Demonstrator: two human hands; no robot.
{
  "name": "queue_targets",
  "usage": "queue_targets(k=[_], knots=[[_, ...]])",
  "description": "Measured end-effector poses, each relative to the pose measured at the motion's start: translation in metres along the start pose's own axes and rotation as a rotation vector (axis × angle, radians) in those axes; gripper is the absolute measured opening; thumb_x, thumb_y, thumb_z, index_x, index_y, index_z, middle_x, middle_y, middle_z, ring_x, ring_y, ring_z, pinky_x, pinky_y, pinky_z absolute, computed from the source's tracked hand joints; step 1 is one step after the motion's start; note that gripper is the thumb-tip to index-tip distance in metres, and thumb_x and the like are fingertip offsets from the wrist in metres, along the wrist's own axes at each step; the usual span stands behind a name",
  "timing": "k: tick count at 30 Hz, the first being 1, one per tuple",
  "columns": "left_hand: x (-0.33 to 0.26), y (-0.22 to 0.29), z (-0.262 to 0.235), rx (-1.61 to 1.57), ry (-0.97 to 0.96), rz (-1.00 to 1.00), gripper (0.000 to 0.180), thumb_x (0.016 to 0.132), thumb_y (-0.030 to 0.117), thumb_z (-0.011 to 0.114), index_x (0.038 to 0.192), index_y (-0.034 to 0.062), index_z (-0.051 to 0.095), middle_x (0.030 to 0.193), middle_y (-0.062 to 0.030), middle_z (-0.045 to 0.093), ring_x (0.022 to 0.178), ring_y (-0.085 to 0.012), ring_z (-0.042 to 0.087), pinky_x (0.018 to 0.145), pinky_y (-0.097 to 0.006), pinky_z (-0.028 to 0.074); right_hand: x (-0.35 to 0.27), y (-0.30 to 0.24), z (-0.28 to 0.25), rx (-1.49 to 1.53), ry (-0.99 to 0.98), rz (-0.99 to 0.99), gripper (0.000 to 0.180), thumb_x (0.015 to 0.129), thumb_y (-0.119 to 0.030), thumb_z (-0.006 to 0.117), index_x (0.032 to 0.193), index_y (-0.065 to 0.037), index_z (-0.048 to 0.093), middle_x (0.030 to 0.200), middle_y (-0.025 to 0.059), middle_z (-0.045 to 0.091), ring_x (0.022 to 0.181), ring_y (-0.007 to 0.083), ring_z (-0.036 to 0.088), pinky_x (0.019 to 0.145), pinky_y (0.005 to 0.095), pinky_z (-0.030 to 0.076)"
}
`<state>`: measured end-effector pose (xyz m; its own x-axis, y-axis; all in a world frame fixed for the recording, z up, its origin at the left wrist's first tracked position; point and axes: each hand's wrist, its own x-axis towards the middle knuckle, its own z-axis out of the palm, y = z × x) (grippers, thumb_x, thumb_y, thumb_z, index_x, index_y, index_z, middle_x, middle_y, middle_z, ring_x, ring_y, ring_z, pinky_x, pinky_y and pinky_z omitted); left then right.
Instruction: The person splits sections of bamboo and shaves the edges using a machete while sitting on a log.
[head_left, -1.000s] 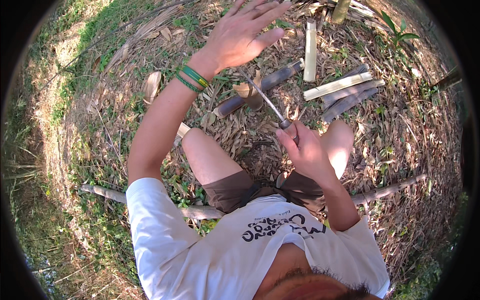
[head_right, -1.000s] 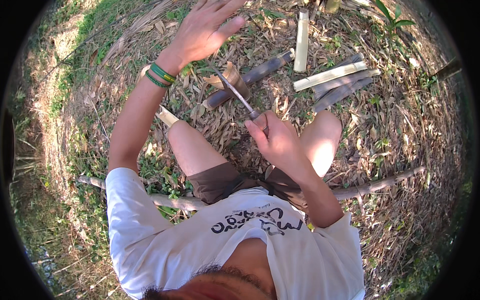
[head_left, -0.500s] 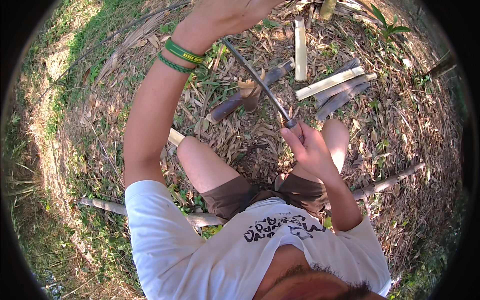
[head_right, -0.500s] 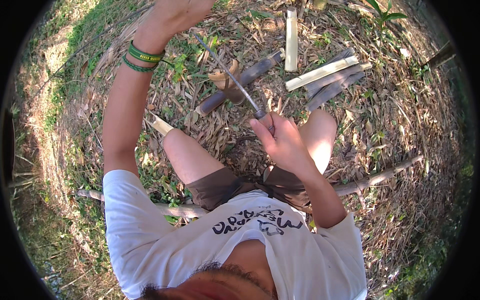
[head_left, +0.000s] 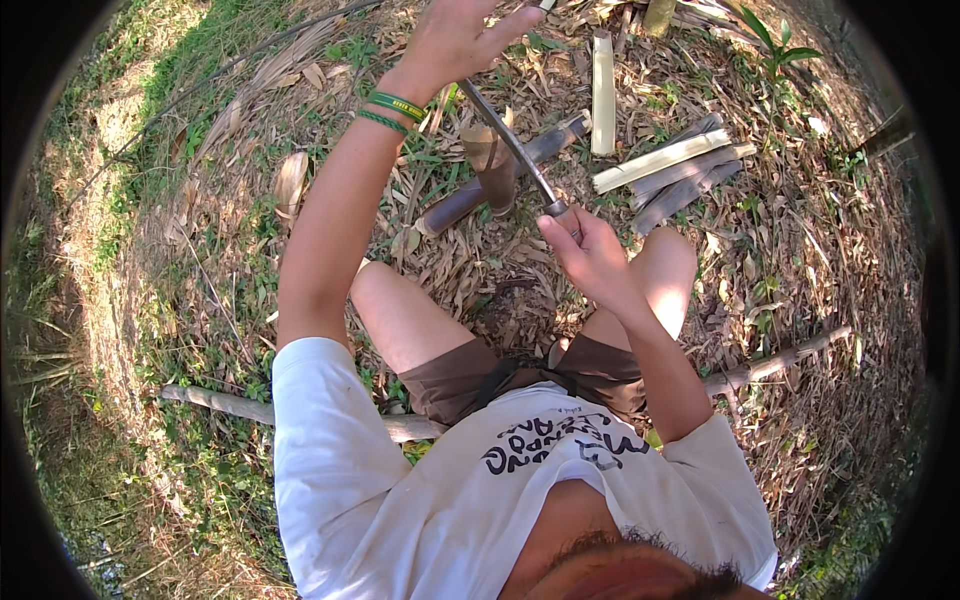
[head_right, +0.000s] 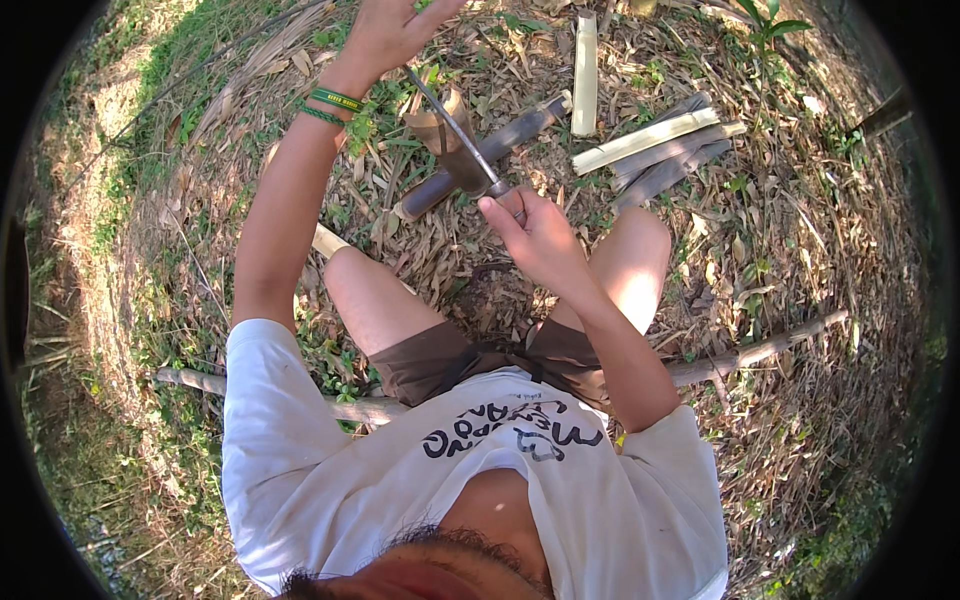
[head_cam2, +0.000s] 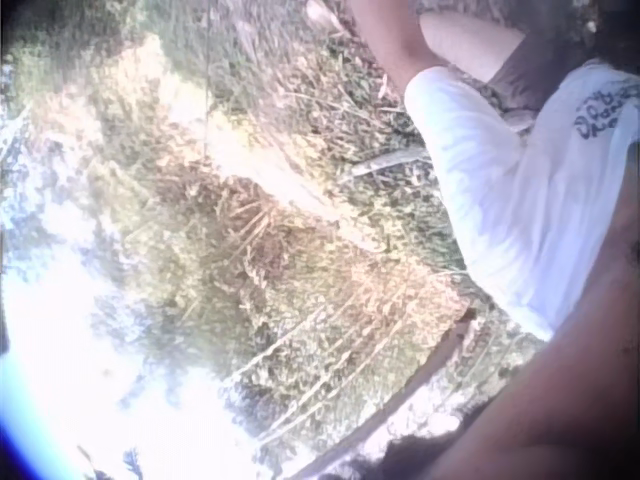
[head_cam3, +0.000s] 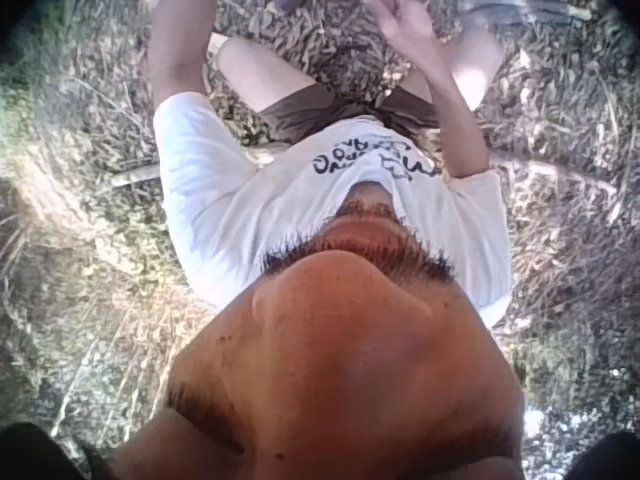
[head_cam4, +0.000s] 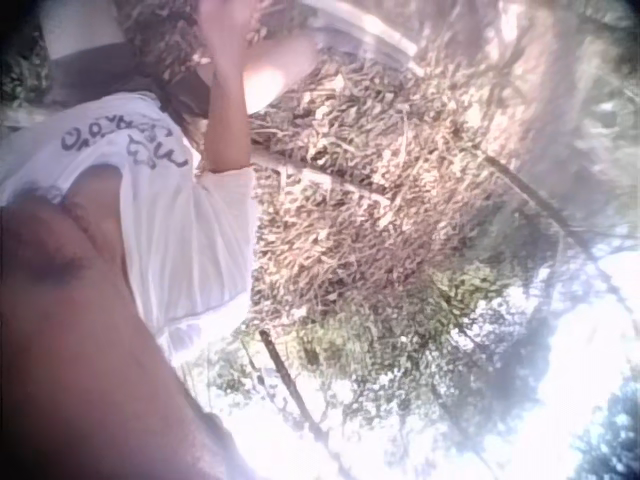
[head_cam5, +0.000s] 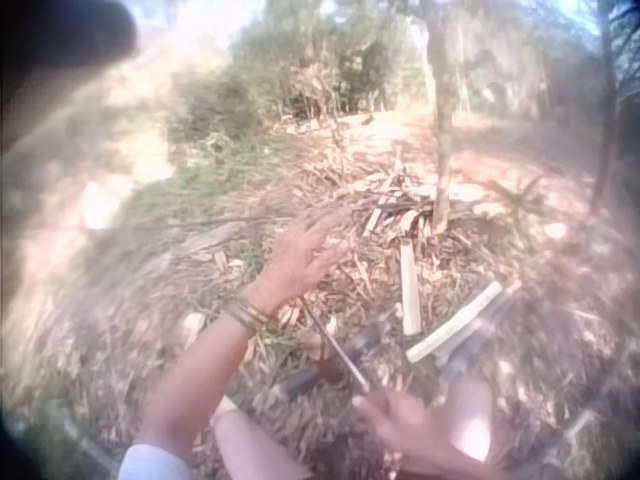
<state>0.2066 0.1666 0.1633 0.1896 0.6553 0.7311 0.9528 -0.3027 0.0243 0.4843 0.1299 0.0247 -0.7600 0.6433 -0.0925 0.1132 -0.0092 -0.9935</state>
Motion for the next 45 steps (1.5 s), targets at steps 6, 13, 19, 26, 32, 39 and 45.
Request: queue_targets(k=[6, 13, 19, 26, 32, 39, 45], knots=[[-0.102, 0.020, 0.009, -0.318, 0.612, -0.616, 0.036, 0.094, 0.017, 0.068, 0.123, -0.0025, 0.062, 0.105, -0.0131, 0.066, 0.096, -0.0222, 0.063, 0.082, -0.035, 0.049, 0.056, 0.044, 0.032, 0.071, 0.097, -0.160, 0.037, 0.100, -0.033, 0.068, 0.079, -0.005, 0.056, 0.067, -0.0037, 0.049, 0.062, 0.0062, 0.040, 0.055, 0.0275, 0.037], [-0.128, 0.031, -0.013, -0.052, 0.518, -0.494, 0.041, 0.093, 0.024, 0.070, 0.126, 0.0020, 0.063, 0.115, -0.0133, 0.067, 0.105, -0.0312, 0.062, 0.091, -0.041, 0.049, 0.047, 0.022, 0.033, -0.019, 0.031, -0.142, 0.041, 0.099, -0.036, 0.069, 0.079, -0.003, 0.056, 0.065, -0.0038, 0.048, 0.060, 0.0064, 0.040, 0.054, 0.0277, 0.037], [0.051, 0.026, -0.095, 0.080, 0.580, 0.584, 0.053, 0.104, 0.040, 0.046, 0.146, 0.0074, 0.051, 0.142, -0.0182, 0.057, 0.135, -0.0310, 0.050, 0.116, -0.044, 0.031, 0.008, 0.013, 0.021, -0.101, 0.065, -0.011, 0.040, 0.099, -0.032, 0.069, 0.077, -0.003, 0.055, 0.063, -0.0007, 0.048, 0.057, 0.0090, 0.041, 0.052, 0.0305, 0.036], [-0.003, 0.034, -0.003, 0.114, -0.312, 0.108, 0.073, 0.104, 0.063, 0.021, 0.160, 0.0169, 0.029, 0.165, -0.0060, 0.032, 0.156, -0.0296, 0.020, 0.128, -0.046, 0.009, -0.024, -0.024, 0.008, -0.259, 0.067, 0.016, 0.039, 0.099, -0.031, 0.068, 0.077, -0.001, 0.055, 0.060, 0.0032, 0.050, 0.056, 0.0117, 0.046, 0.053, 0.0340, 0.039], [0.045, 0.050, -0.012, 0.098, 0.037, 0.282, 0.059, 0.105, 0.054, 0.034, 0.149, 0.0155, 0.045, 0.150, -0.0101, 0.047, 0.144, -0.0319, 0.036, 0.118, -0.047, 0.026, -0.034, -0.032, -0.002, -0.329, 0.040, 0.032, 0.040, 0.099, -0.030, 0.069, 0.075, 0.000, 0.055, 0.059, 0.0034, 0.050, 0.054, 0.0116, 0.045, 0.052, 0.0348, 0.039], [0.054, 0.033, -0.007, 0.036, -0.115, 0.236, 0.070, 0.105, 0.059, 0.031, 0.156, 0.0116, 0.040, 0.157, -0.0147, 0.044, 0.151, -0.0349, 0.032, 0.125, -0.049, 0.022, -0.032, -0.010, -0.020, -0.289, 0.073, 0.047, 0.041, 0.099, -0.030, 0.069, 0.074, 0.000, 0.055, 0.059, 0.0043, 0.050, 0.054, 0.0124, 0.045, 0.051, 0.0361, 0.040], [-0.038, -0.004, 0.058, 0.168, 0.082, 0.283, 0.047, 0.105, 0.051, 0.042, 0.128, 0.0171, 0.065, 0.115, -0.0108, 0.069, 0.104, -0.0279, 0.065, 0.087, -0.045, 0.050, -0.041, -0.019, -0.001, -0.302, 0.002, -0.045, 0.040, 0.098, -0.031, 0.070, 0.077, 0.001, 0.057, 0.060, 0.0061, 0.052, 0.054, 0.0154, 0.046, 0.053, 0.0355, 0.041]])
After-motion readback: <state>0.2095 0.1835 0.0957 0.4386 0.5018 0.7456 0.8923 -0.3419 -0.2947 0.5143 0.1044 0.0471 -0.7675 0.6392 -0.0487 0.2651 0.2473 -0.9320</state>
